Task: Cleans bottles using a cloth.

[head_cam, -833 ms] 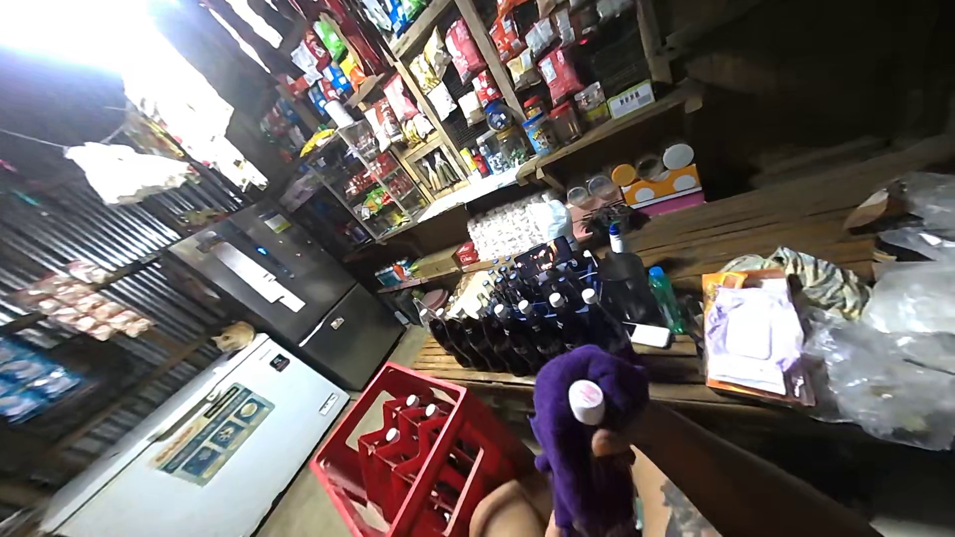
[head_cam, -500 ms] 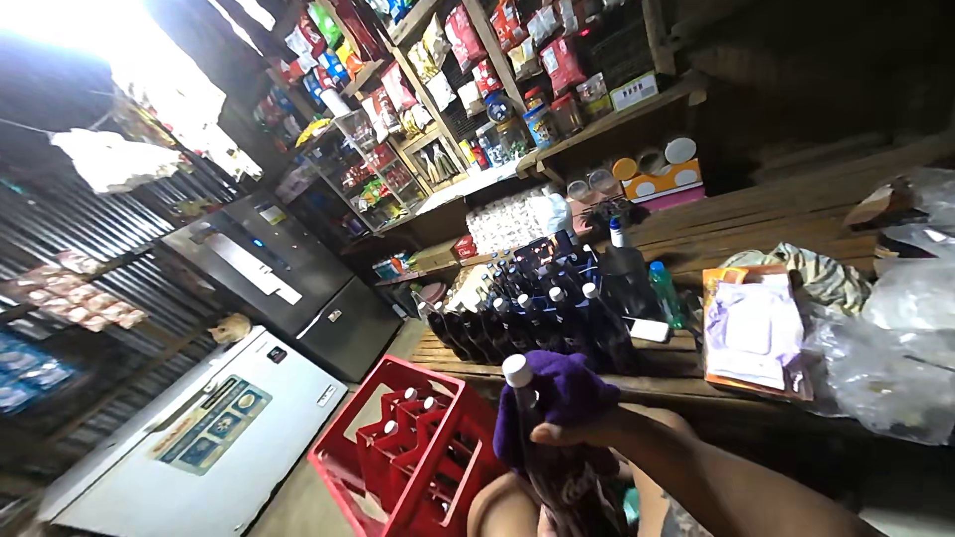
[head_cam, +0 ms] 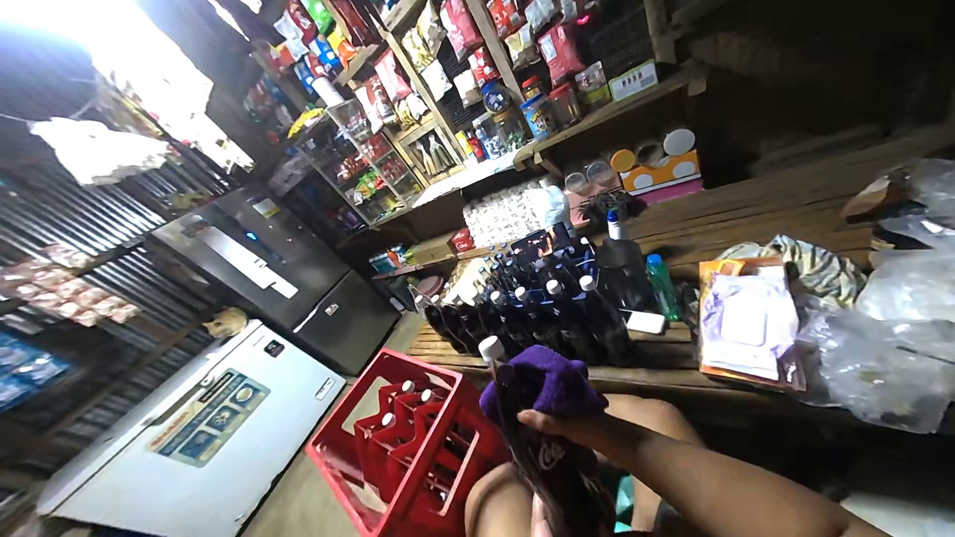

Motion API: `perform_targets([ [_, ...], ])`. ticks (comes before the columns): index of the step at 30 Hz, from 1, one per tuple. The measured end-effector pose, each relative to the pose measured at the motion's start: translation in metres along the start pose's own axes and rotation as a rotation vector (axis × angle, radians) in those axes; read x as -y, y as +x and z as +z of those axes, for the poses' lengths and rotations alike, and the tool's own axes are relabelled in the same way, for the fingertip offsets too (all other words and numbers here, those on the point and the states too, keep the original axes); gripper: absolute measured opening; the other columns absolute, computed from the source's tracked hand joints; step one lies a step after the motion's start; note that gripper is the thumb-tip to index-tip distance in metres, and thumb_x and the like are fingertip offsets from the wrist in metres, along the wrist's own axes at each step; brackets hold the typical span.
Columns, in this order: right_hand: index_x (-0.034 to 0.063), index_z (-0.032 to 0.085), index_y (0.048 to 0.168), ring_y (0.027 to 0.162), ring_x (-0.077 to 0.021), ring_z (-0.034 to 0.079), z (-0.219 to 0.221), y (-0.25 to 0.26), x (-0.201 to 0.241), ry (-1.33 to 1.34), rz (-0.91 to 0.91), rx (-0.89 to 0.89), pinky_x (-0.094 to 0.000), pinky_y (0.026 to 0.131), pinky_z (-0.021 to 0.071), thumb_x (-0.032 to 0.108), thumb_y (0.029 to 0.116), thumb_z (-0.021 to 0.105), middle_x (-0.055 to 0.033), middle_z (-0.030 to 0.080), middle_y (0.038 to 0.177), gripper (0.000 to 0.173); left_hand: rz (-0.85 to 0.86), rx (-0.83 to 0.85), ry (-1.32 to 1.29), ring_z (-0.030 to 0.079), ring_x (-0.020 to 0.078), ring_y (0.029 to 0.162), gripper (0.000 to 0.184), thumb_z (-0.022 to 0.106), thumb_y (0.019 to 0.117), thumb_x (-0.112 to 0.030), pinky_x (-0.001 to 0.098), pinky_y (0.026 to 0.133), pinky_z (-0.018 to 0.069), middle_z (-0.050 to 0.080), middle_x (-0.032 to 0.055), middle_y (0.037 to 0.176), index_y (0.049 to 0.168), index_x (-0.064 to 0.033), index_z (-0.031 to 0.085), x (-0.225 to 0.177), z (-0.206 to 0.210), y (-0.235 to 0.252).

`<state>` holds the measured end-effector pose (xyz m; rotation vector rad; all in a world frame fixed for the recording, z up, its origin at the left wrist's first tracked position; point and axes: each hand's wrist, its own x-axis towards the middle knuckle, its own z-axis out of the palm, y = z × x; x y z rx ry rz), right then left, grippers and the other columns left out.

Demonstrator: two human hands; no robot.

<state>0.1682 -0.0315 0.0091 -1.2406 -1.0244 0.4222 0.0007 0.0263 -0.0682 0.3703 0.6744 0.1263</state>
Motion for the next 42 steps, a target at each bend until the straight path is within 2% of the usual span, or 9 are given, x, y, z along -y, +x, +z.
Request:
perform_targets([
  [7, -0.0012, 0.063, 0.125, 0.106, -0.0018, 0.065, -0.021, 0.017, 0.024, 0.125, -0.083, -0.056, -0.0229, 0.098, 0.0525, 0.029, 0.0853, 0.08, -0.0031, 0.071, 0.112, 0.053, 0.061, 0.096, -0.093, 0.07, 0.0267, 0.104, 0.055, 0.033, 0.1021, -0.062, 0.0491, 0.086, 0.0597, 0.071, 0.0099, 0.112, 0.117, -0.0173, 0.062, -0.004, -0.006, 0.004],
  [13, 0.0079, 0.068, 0.115, 0.1, -0.0071, 0.068, -0.043, 0.021, 0.031, 0.329, 0.118, -0.25, -0.0283, 0.092, 0.0566, 0.03, 0.0886, 0.078, -0.0003, 0.072, 0.104, 0.036, 0.082, 0.202, -0.018, 0.071, 0.0216, 0.103, 0.057, 0.031, 0.1031, -0.063, 0.0419, 0.087, 0.0594, 0.073, 0.0068, 0.11, 0.114, -0.0189, 0.065, 0.0, 0.012, -0.005],
  [17, 0.007, 0.068, 0.112, 0.096, -0.0089, 0.07, -0.044, 0.012, 0.039, 0.475, -0.132, -0.216, -0.0306, 0.088, 0.06, 0.021, 0.0842, 0.081, -0.0001, 0.074, 0.1, 0.034, 0.226, 0.216, -0.073, 0.072, 0.0217, 0.102, 0.052, 0.039, 0.1007, -0.061, 0.0451, 0.088, 0.0595, 0.075, 0.0061, 0.106, 0.108, -0.0181, 0.067, -0.002, 0.014, -0.009],
  [22, 0.0224, 0.074, 0.111, 0.099, 0.0036, 0.068, -0.052, -0.008, 0.05, 0.52, -0.443, -0.133, -0.0204, 0.089, 0.0575, 0.021, 0.0818, 0.082, 0.0138, 0.075, 0.105, 0.03, 0.162, 0.279, 0.096, 0.073, 0.0165, 0.1, 0.045, 0.038, 0.1048, -0.049, 0.0399, 0.087, 0.06, 0.076, 0.0028, 0.103, 0.102, -0.0205, 0.072, -0.003, 0.022, -0.022],
  [27, 0.0271, 0.067, 0.127, 0.113, 0.0126, 0.06, -0.057, -0.005, 0.049, 0.366, -0.734, 0.089, -0.0131, 0.098, 0.0502, 0.032, 0.0909, 0.076, 0.0221, 0.069, 0.12, 0.038, 0.076, 0.115, 0.222, 0.073, 0.0107, 0.084, 0.065, 0.01, 0.1076, -0.051, 0.0342, 0.075, 0.0615, 0.075, -0.0027, 0.086, 0.09, -0.0246, 0.067, 0.002, 0.026, -0.024],
  [31, 0.0201, 0.071, 0.118, 0.108, 0.0128, 0.061, -0.038, -0.001, 0.046, 0.334, -0.597, 0.114, -0.0138, 0.095, 0.051, 0.036, 0.0898, 0.076, 0.0196, 0.072, 0.111, 0.033, 0.077, -0.011, 0.163, 0.071, 0.011, 0.07, 0.069, 0.007, 0.1056, -0.056, 0.0348, 0.065, 0.0607, 0.071, -0.0025, 0.072, 0.078, -0.0236, 0.061, 0.004, 0.017, -0.018],
  [35, 0.0106, 0.071, 0.111, 0.1, 0.0139, 0.061, -0.03, -0.003, 0.048, 0.306, -0.374, 0.136, -0.0121, 0.092, 0.0505, 0.04, 0.0862, 0.078, 0.0167, 0.072, 0.102, 0.039, 0.09, 0.007, 0.057, 0.073, 0.0147, 0.08, 0.065, 0.014, 0.1053, -0.06, 0.0391, 0.07, 0.0622, 0.074, 0.0003, 0.082, 0.088, -0.0221, 0.065, 0.0, 0.011, -0.018],
  [39, -0.0076, 0.066, 0.112, 0.097, 0.0055, 0.061, -0.023, -0.006, 0.057, 0.128, -0.185, 0.159, -0.0152, 0.09, 0.048, 0.037, 0.082, 0.08, -0.0019, 0.071, 0.1, 0.055, 0.085, 0.037, 0.028, 0.073, 0.0145, 0.083, 0.07, 0.009, 0.1037, -0.061, 0.0386, 0.073, 0.0613, 0.075, -0.0007, 0.085, 0.089, -0.0231, 0.065, 0.003, 0.007, -0.014],
  [42, -0.0098, 0.065, 0.118, 0.103, -0.0055, 0.064, -0.016, -0.009, 0.06, -0.053, -0.141, 0.201, -0.0228, 0.095, 0.0489, 0.039, 0.0869, 0.074, -0.0131, 0.071, 0.108, 0.059, 0.085, 0.039, -0.01, 0.073, 0.0159, 0.083, 0.067, 0.014, 0.1025, -0.064, 0.0396, 0.072, 0.0612, 0.074, 0.0007, 0.086, 0.09, -0.0226, 0.065, 0.004, 0.004, -0.013],
])
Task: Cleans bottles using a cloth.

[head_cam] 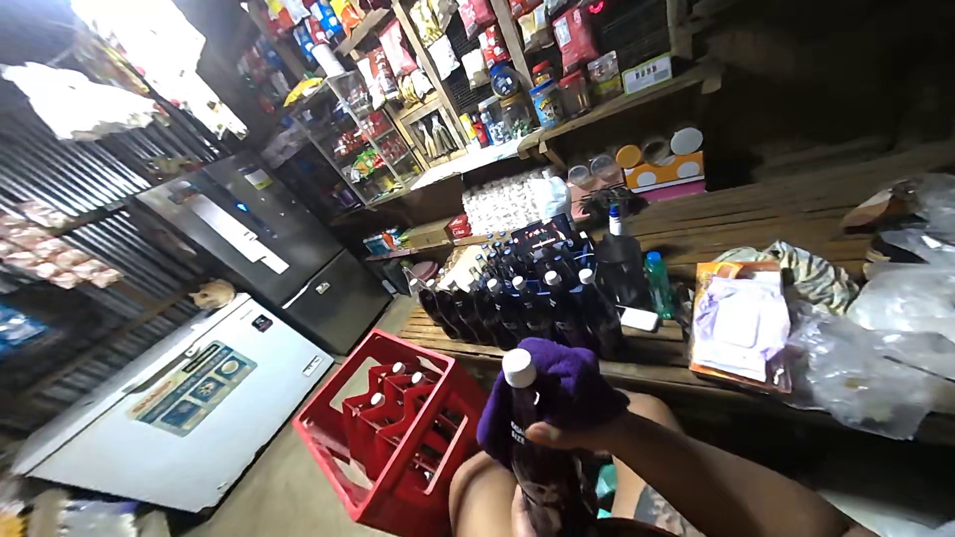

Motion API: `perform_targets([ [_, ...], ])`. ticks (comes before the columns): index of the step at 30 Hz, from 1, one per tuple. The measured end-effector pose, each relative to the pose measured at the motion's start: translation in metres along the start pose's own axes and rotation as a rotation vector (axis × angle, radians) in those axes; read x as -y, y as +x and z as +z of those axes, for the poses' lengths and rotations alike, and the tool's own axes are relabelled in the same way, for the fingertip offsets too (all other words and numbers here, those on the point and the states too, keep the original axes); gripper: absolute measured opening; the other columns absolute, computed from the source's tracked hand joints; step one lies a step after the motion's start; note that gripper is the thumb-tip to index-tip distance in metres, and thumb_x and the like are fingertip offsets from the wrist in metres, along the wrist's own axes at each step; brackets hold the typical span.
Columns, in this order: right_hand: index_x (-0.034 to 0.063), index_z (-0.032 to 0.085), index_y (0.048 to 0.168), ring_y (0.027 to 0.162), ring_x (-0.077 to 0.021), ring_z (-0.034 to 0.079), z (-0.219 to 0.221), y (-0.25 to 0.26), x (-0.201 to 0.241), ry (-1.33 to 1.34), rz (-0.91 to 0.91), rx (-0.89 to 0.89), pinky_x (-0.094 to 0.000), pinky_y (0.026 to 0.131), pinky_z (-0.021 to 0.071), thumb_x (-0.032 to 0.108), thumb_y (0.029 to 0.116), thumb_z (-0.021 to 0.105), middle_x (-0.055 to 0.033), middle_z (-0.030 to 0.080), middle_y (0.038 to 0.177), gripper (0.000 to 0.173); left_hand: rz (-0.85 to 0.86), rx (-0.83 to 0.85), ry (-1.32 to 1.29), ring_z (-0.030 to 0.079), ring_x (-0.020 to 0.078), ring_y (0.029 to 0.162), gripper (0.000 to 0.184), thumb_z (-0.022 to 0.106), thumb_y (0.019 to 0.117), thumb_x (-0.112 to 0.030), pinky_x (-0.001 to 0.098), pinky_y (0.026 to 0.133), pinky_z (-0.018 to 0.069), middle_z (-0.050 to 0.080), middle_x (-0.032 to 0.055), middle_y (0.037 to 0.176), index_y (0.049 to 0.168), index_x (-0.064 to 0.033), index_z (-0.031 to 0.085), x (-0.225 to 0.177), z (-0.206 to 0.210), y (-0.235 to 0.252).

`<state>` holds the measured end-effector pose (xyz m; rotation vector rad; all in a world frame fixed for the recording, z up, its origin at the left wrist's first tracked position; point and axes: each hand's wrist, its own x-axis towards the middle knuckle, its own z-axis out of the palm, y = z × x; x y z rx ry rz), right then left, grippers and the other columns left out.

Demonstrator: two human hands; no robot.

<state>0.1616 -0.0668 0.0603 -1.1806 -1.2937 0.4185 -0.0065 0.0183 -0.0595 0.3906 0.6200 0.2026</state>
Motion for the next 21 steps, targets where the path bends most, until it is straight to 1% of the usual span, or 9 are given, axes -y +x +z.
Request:
perform_targets([
  [2, -0.0093, 0.066, 0.119, 0.106, -0.0125, 0.066, 0.008, -0.002, 0.002, -0.091, 0.006, -0.034, -0.0289, 0.097, 0.0501, 0.038, 0.0879, 0.074, -0.017, 0.071, 0.11, 0.057, -0.009, 0.04, -0.015, 0.073, 0.0199, 0.085, 0.067, 0.024, 0.0999, -0.069, 0.0427, 0.075, 0.0609, 0.075, 0.0042, 0.091, 0.095, -0.02, 0.069, 0.0, -0.006, 0.002],
  [5, 0.0002, 0.07, 0.112, 0.098, -0.0088, 0.069, 0.025, 0.005, -0.009, -0.261, -0.168, -0.278, -0.0298, 0.089, 0.0567, 0.049, 0.083, 0.076, -0.0079, 0.074, 0.1, 0.057, 0.042, 0.056, -0.046, 0.074, 0.0207, 0.089, 0.069, 0.021, 0.1006, -0.069, 0.043, 0.076, 0.0614, 0.075, 0.0051, 0.094, 0.099, -0.0188, 0.069, 0.0, -0.004, 0.0],
  [7, 0.0025, 0.071, 0.112, 0.097, -0.0113, 0.07, 0.033, 0.007, -0.002, -0.35, -0.091, -0.378, -0.0339, 0.088, 0.0574, 0.041, 0.0766, 0.082, -0.0074, 0.074, 0.1, 0.053, 0.078, 0.081, -0.059, 0.073, 0.0218, 0.094, 0.069, 0.018, 0.102, -0.066, 0.0435, 0.079, 0.0612, 0.075, 0.0062, 0.1, 0.105, -0.0182, 0.068, 0.0, -0.003, -0.001],
  [10, 0.0019, 0.068, 0.115, 0.095, -0.0065, 0.069, 0.034, 0.013, 0.003, -0.285, 0.018, -0.443, -0.0276, 0.088, 0.0574, 0.031, 0.0736, 0.086, -0.0042, 0.073, 0.101, 0.054, 0.156, 0.025, -0.067, 0.074, 0.0189, 0.089, 0.057, 0.025, 0.1036, -0.06, 0.0419, 0.076, 0.0617, 0.075, 0.0038, 0.092, 0.097, -0.02, 0.066, 0.001, -0.006, 0.004],
  [12, -0.0009, 0.067, 0.117, 0.092, -0.0099, 0.07, 0.028, 0.019, 0.008, -0.373, 0.077, -0.524, -0.0307, 0.084, 0.0577, 0.034, 0.0708, 0.085, -0.007, 0.073, 0.099, 0.061, 0.183, 0.008, -0.069, 0.074, 0.0194, 0.09, 0.052, 0.028, 0.1054, -0.055, 0.0425, 0.077, 0.062, 0.075, 0.0043, 0.094, 0.101, -0.0188, 0.066, 0.0, -0.003, 0.004],
  [14, -0.0045, 0.063, 0.122, 0.097, -0.014, 0.069, 0.016, 0.019, 0.011, -0.348, 0.15, -0.549, -0.0344, 0.088, 0.0564, 0.038, 0.0729, 0.084, -0.0116, 0.072, 0.103, 0.068, 0.16, 0.001, -0.057, 0.073, 0.0192, 0.093, 0.05, 0.027, 0.1072, -0.051, 0.0422, 0.08, 0.061, 0.074, 0.0045, 0.099, 0.109, -0.0171, 0.063, -0.003, 0.011, -0.004],
  [17, -0.0024, 0.067, 0.114, 0.097, -0.0056, 0.068, -0.002, 0.013, 0.002, -0.182, 0.111, -0.51, -0.0255, 0.091, 0.0553, 0.039, 0.0842, 0.079, -0.0067, 0.072, 0.101, 0.052, 0.142, -0.196, 0.032, 0.069, 0.009, 0.073, 0.045, 0.019, 0.1113, -0.037, 0.0292, 0.064, 0.0588, 0.069, -0.0022, 0.078, 0.097, -0.0162, 0.056, -0.016, 0.088, -0.051],
  [19, -0.0017, 0.069, 0.111, 0.094, -0.0068, 0.067, -0.01, 0.012, 0.007, -0.206, 0.1, -0.516, -0.0274, 0.089, 0.0549, 0.038, 0.0816, 0.081, -0.007, 0.072, 0.098, 0.051, 0.149, -0.212, 0.068, 0.068, 0.0075, 0.07, 0.047, 0.015, 0.1118, -0.034, 0.0275, 0.062, 0.0579, 0.068, -0.0031, 0.075, 0.096, -0.0158, 0.055, -0.018, 0.103, -0.059],
  [21, -0.0016, 0.07, 0.106, 0.088, -0.0106, 0.069, -0.016, 0.013, 0.012, -0.253, 0.037, -0.557, -0.0329, 0.081, 0.0563, 0.04, 0.0744, 0.083, -0.008, 0.072, 0.092, 0.053, 0.169, -0.141, 0.059, 0.07, 0.0087, 0.071, 0.05, 0.015, 0.1111, -0.037, 0.0292, 0.063, 0.0591, 0.07, -0.0025, 0.076, 0.093, -0.0164, 0.057, -0.016, 0.087, -0.047],
])
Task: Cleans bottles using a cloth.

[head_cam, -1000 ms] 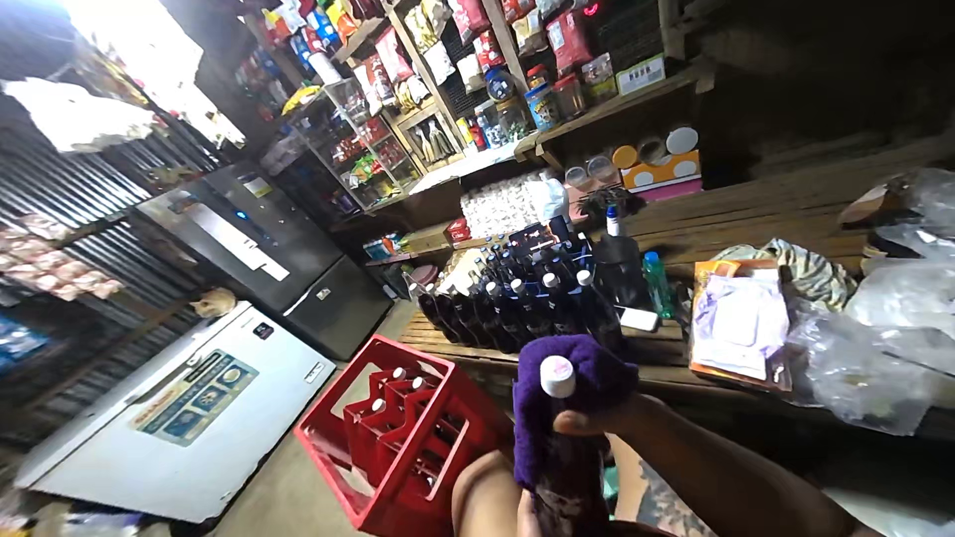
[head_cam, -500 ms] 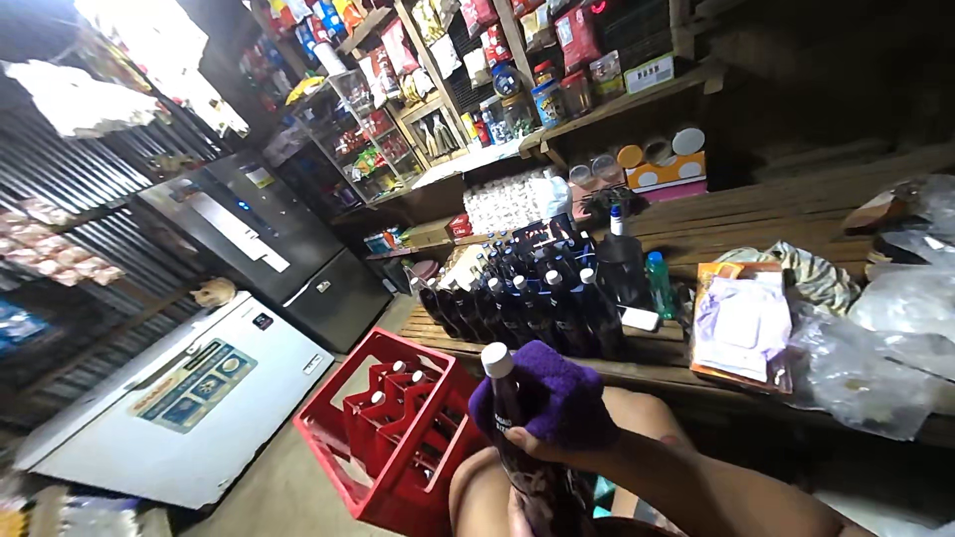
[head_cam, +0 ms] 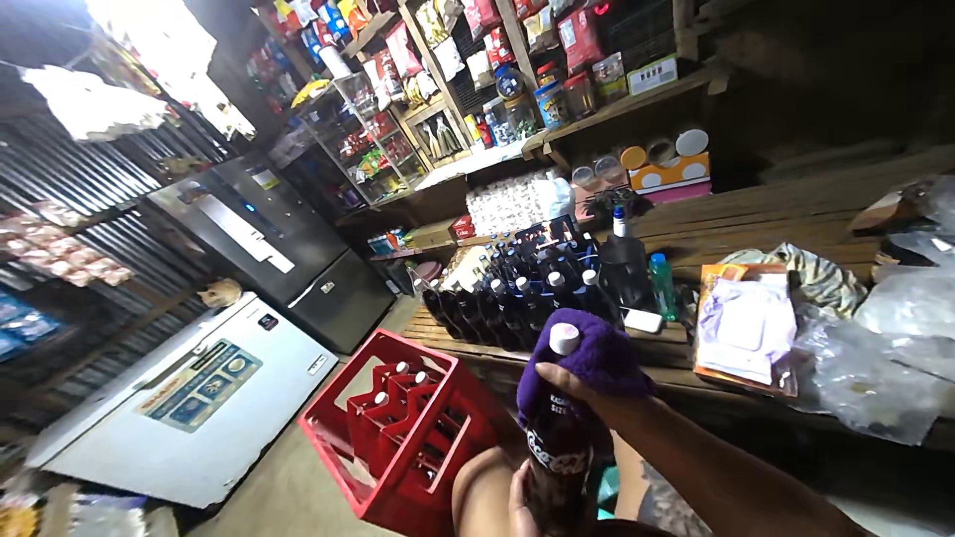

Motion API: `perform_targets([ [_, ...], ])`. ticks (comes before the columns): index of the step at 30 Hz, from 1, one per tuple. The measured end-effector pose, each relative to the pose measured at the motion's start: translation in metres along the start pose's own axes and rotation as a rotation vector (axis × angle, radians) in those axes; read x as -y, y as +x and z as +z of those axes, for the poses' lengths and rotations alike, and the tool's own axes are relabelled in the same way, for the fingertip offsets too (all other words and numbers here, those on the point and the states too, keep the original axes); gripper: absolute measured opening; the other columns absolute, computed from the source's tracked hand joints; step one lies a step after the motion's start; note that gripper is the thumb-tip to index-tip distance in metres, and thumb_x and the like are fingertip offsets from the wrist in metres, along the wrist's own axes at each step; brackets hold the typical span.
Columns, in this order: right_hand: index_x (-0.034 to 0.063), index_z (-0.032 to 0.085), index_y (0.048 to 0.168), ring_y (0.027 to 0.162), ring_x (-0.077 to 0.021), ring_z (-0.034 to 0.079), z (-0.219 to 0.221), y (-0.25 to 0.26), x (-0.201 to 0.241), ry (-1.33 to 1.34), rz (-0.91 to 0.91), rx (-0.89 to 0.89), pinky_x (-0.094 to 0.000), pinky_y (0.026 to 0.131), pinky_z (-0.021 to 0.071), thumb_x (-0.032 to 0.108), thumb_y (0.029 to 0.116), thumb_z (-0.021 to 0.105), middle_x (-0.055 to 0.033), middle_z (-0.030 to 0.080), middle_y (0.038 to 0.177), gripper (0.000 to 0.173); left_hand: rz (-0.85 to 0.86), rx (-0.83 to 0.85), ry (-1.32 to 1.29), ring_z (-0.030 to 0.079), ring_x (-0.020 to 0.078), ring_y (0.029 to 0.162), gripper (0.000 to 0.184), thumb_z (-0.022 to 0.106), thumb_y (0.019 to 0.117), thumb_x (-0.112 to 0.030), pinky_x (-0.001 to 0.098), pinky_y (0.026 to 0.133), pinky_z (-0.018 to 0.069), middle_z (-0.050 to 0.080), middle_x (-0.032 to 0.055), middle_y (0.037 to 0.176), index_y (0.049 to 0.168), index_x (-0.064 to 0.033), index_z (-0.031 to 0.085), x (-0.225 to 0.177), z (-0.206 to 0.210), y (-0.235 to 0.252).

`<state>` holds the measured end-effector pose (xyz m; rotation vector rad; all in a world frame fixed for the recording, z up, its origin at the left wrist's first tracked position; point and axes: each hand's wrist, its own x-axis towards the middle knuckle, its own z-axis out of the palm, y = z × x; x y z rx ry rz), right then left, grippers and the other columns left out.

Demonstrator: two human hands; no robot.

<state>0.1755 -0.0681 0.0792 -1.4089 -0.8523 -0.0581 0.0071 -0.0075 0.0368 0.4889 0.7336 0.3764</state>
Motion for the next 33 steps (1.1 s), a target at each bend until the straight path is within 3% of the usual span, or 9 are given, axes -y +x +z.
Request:
perform_targets([
  [3, 0.0001, 0.068, 0.11, 0.093, -0.0013, 0.067, -0.017, 0.0, 0.01, 0.19, 0.088, 0.125, -0.0224, 0.086, 0.0568, 0.034, 0.0788, 0.084, -0.0013, 0.072, 0.097, 0.049, 0.017, 0.358, -0.109, 0.073, 0.0195, 0.098, 0.051, 0.034, 0.1051, -0.052, 0.0431, 0.086, 0.0606, 0.075, 0.0056, 0.102, 0.106, -0.015, 0.069, 0.018, -0.072, 0.057],
  [5, 0.0015, 0.065, 0.113, 0.091, 0.0021, 0.063, -0.035, 0.003, 0.031, 0.304, 0.297, 0.287, -0.0178, 0.086, 0.0521, 0.017, 0.0839, 0.078, 0.0012, 0.068, 0.097, 0.035, 0.043, 0.304, -0.109, 0.073, 0.0194, 0.096, 0.046, 0.036, 0.1037, -0.05, 0.0446, 0.084, 0.0609, 0.076, 0.0038, 0.099, 0.101, -0.0179, 0.069, 0.016, -0.066, 0.053],
  [8, 0.0135, 0.073, 0.111, 0.096, 0.0066, 0.067, -0.03, -0.012, -0.013, 0.667, -0.065, 0.211, -0.0159, 0.088, 0.0556, 0.023, 0.0824, 0.083, 0.0116, 0.075, 0.101, 0.032, -0.048, 0.308, -0.04, 0.073, 0.019, 0.099, 0.054, 0.029, 0.1053, -0.056, 0.0445, 0.086, 0.0601, 0.076, 0.0041, 0.101, 0.103, -0.0193, 0.069, 0.018, -0.065, 0.051],
  [11, -0.0027, 0.069, 0.109, 0.096, 0.0088, 0.064, -0.043, -0.016, 0.014, 0.568, -0.186, 0.29, -0.0101, 0.087, 0.0495, 0.028, 0.0814, 0.08, 0.0033, 0.074, 0.098, 0.043, -0.166, 0.358, 0.053, 0.074, 0.0164, 0.093, 0.065, 0.018, 0.1059, -0.059, 0.0396, 0.08, 0.0617, 0.076, 0.0025, 0.098, 0.098, -0.0212, 0.07, 0.021, -0.068, 0.052],
  [14, 0.0075, 0.07, 0.104, 0.089, -0.0061, 0.072, -0.019, -0.003, -0.004, 0.953, -0.392, 0.51, -0.0268, 0.078, 0.0609, 0.029, 0.0864, 0.081, 0.0008, 0.075, 0.094, 0.03, -0.265, 0.256, 0.126, 0.073, 0.0181, 0.078, 0.072, 0.013, 0.1036, -0.064, 0.0396, 0.07, 0.0619, 0.074, 0.005, 0.084, 0.09, -0.0187, 0.068, 0.022, -0.062, 0.052],
  [20, -0.0091, 0.068, 0.107, 0.093, -0.004, 0.066, -0.007, -0.016, 0.008, 0.222, -0.206, 0.582, -0.0197, 0.087, 0.0499, 0.031, 0.0903, 0.07, -0.0119, 0.072, 0.097, 0.044, -0.136, 0.229, 0.061, 0.074, 0.0131, 0.083, 0.072, 0.006, 0.1041, -0.061, 0.0354, 0.072, 0.0616, 0.076, -0.0005, 0.086, 0.089, -0.0232, 0.067, 0.026, -0.076, 0.055],
  [25, 0.0028, 0.073, 0.103, 0.09, -0.0109, 0.071, 0.032, -0.02, -0.01, 0.032, -0.401, 0.112, -0.0334, 0.081, 0.0588, 0.062, 0.0814, 0.072, -0.0072, 0.074, 0.092, 0.063, -0.064, 0.18, -0.105, 0.074, 0.0182, 0.084, 0.07, 0.018, 0.1008, -0.068, 0.0402, 0.073, 0.062, 0.075, 0.0039, 0.088, 0.091, -0.0198, 0.067, 0.033, -0.086, 0.064],
  [31, 0.0009, 0.068, 0.119, 0.102, -0.0145, 0.069, 0.058, -0.037, 0.0, -0.116, 0.021, 0.157, -0.0346, 0.092, 0.0554, 0.035, 0.0748, 0.082, -0.01, 0.073, 0.107, 0.057, -0.003, 0.173, -0.163, 0.072, 0.0223, 0.089, 0.07, 0.016, 0.1025, -0.066, 0.0432, 0.076, 0.0606, 0.073, 0.008, 0.096, 0.107, -0.0142, 0.063, 0.028, -0.079, 0.058],
  [33, 0.0001, 0.065, 0.122, 0.1, -0.0075, 0.069, 0.058, -0.03, -0.001, 0.011, 0.043, 0.131, -0.0262, 0.09, 0.0569, 0.027, 0.0738, 0.085, -0.0063, 0.073, 0.107, 0.059, 0.023, 0.055, -0.146, 0.07, 0.0171, 0.082, 0.057, 0.02, 0.1036, -0.058, 0.0388, 0.072, 0.0597, 0.07, 0.0029, 0.086, 0.098, -0.0181, 0.061, 0.018, -0.044, 0.033],
])
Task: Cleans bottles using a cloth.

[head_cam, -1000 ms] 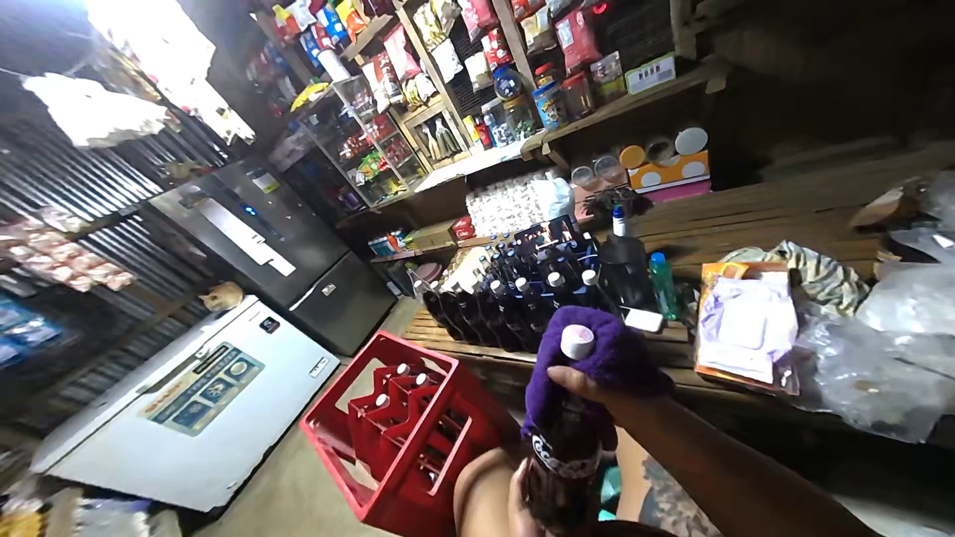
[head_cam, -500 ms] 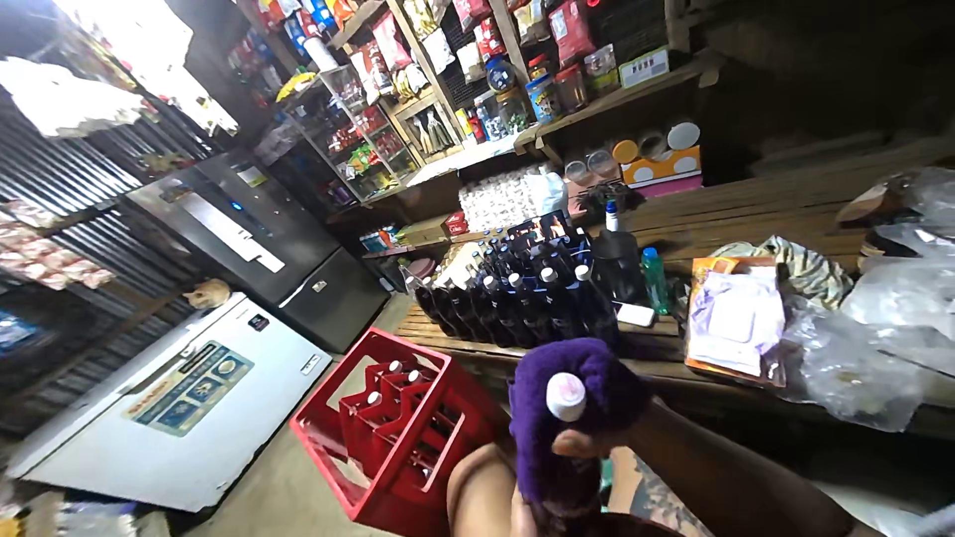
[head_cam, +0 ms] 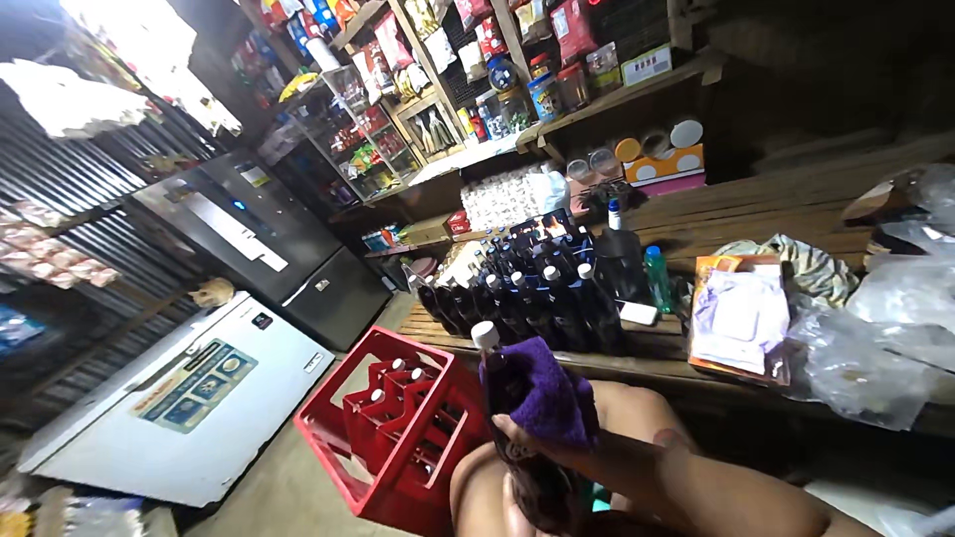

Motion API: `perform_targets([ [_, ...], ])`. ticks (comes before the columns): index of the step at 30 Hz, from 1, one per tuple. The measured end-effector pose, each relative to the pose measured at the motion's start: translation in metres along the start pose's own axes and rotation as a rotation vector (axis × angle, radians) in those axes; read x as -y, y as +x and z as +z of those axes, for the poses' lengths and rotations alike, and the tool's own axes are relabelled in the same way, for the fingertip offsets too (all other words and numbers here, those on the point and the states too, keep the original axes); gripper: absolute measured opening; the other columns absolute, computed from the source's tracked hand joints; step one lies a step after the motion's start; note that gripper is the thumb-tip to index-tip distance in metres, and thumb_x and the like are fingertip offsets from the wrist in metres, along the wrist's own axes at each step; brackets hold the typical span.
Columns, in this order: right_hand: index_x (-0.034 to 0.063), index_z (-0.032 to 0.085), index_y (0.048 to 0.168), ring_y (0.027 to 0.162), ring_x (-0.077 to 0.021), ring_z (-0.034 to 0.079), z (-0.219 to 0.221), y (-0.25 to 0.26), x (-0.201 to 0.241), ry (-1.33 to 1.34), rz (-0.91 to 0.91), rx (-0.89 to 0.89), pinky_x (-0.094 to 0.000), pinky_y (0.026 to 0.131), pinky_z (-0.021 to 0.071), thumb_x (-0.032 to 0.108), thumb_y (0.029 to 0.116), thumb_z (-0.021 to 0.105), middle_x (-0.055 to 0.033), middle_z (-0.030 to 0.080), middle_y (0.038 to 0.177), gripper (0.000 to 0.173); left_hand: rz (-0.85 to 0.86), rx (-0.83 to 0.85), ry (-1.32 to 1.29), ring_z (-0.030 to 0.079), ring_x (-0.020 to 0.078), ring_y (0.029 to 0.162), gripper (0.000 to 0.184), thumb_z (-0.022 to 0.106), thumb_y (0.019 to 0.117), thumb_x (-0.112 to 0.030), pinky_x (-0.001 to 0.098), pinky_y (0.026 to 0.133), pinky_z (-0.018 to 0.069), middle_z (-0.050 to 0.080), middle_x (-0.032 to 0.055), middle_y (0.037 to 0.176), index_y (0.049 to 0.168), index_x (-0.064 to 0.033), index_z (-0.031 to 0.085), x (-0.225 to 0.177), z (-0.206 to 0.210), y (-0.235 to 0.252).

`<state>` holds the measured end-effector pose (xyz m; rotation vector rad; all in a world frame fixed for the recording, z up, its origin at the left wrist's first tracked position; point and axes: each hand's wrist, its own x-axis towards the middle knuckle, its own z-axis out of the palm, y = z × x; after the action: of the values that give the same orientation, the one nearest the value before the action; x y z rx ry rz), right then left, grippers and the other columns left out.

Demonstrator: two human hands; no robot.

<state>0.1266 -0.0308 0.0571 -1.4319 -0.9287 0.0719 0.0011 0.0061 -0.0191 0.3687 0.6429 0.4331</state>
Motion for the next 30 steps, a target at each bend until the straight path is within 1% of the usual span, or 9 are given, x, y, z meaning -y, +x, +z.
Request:
perform_targets([
  [2, -0.0017, 0.062, 0.127, 0.105, -0.0082, 0.067, -0.005, 0.006, -0.007, 0.007, 0.008, 0.057, -0.0262, 0.095, 0.054, 0.028, 0.0776, 0.084, -0.0084, 0.071, 0.113, 0.062, 0.015, -0.011, 0.031, 0.072, 0.0148, 0.084, 0.053, 0.021, 0.1047, -0.056, 0.0381, 0.073, 0.0608, 0.072, 0.0, 0.086, 0.097, -0.021, 0.059, 0.0, 0.002, -0.001],
  [5, -0.0021, 0.065, 0.121, 0.098, -0.0136, 0.069, -0.026, 0.019, 0.0, -0.097, 0.034, -0.033, -0.034, 0.09, 0.0563, 0.034, 0.0724, 0.086, -0.0098, 0.072, 0.105, 0.064, -0.071, 0.06, -0.018, 0.072, 0.0216, 0.094, 0.057, 0.024, 0.1048, -0.059, 0.0429, 0.079, 0.0605, 0.074, 0.0069, 0.099, 0.108, -0.0168, 0.063, 0.005, -0.023, 0.019],
  [9, 0.0025, 0.068, 0.114, 0.098, -0.0069, 0.069, -0.052, 0.028, -0.026, 0.371, 0.053, -0.088, -0.0288, 0.092, 0.0583, 0.031, 0.0881, 0.079, -0.0025, 0.073, 0.102, 0.04, -0.109, 0.156, 0.014, 0.071, 0.0217, 0.098, 0.054, 0.028, 0.1056, -0.055, 0.0423, 0.084, 0.0598, 0.074, 0.0073, 0.104, 0.11, -0.016, 0.064, 0.006, -0.023, 0.023],
  [14, 0.0013, 0.066, 0.115, 0.096, -0.0012, 0.067, -0.07, 0.026, -0.016, 0.394, 0.068, -0.14, -0.0233, 0.089, 0.0569, 0.033, 0.0816, 0.084, 0.0012, 0.072, 0.101, 0.049, -0.064, 0.266, -0.014, 0.072, 0.022, 0.102, 0.056, 0.034, 0.1028, -0.06, 0.0438, 0.089, 0.0593, 0.075, 0.0073, 0.105, 0.107, -0.0168, 0.07, 0.003, -0.019, 0.021],
  [17, 0.0097, 0.067, 0.103, 0.087, 0.0003, 0.07, -0.08, 0.019, 0.003, 0.687, 0.052, -0.148, -0.021, 0.082, 0.0597, 0.015, 0.0738, 0.085, 0.0075, 0.074, 0.09, 0.035, -0.087, 0.235, 0.045, 0.072, 0.0227, 0.103, 0.059, 0.029, 0.1034, -0.063, 0.0468, 0.088, 0.0595, 0.075, 0.0066, 0.106, 0.109, -0.0178, 0.067, 0.0, -0.02, 0.021],
  [21, 0.0211, 0.073, 0.113, 0.101, 0.0099, 0.066, -0.098, 0.008, 0.002, 0.68, -0.346, 0.128, -0.014, 0.091, 0.0538, 0.032, 0.0866, 0.079, 0.017, 0.075, 0.106, 0.029, -0.202, 0.258, 0.245, 0.074, 0.0156, 0.092, 0.061, 0.019, 0.1065, -0.055, 0.0395, 0.082, 0.0612, 0.077, 0.0014, 0.094, 0.095, -0.023, 0.069, 0.002, -0.007, 0.011],
  [23, 0.0116, 0.074, 0.103, 0.093, 0.0088, 0.067, -0.102, 0.012, 0.023, 0.69, -0.441, 0.261, -0.013, 0.084, 0.0543, 0.032, 0.0838, 0.079, 0.0118, 0.076, 0.096, 0.029, -0.274, 0.314, 0.247, 0.073, 0.0156, 0.091, 0.068, 0.016, 0.105, -0.06, 0.0389, 0.082, 0.0607, 0.076, 0.0022, 0.094, 0.095, -0.0227, 0.072, 0.004, -0.019, 0.019],
  [26, 0.0071, 0.071, 0.1, 0.082, -0.0087, 0.072, -0.079, 0.025, 0.01, 0.863, -0.592, 0.382, -0.0292, 0.072, 0.0619, 0.032, 0.085, 0.082, -0.0009, 0.074, 0.088, 0.031, -0.271, 0.186, 0.237, 0.073, 0.0124, 0.081, 0.068, 0.01, 0.1063, -0.055, 0.0343, 0.073, 0.0608, 0.075, 0.0001, 0.085, 0.089, -0.0228, 0.067, 0.003, -0.025, 0.023],
  [30, 0.0013, 0.07, 0.102, 0.092, -0.006, 0.071, -0.061, 0.018, -0.012, 0.535, -0.529, 0.356, -0.0273, 0.084, 0.0605, 0.039, 0.0886, 0.078, -0.0042, 0.074, 0.093, 0.041, -0.249, -0.102, 0.247, 0.066, 0.0141, 0.071, 0.06, 0.007, 0.1088, -0.051, 0.0308, 0.061, 0.0547, 0.064, 0.0031, 0.078, 0.094, -0.0162, 0.054, -0.01, 0.038, -0.021],
])
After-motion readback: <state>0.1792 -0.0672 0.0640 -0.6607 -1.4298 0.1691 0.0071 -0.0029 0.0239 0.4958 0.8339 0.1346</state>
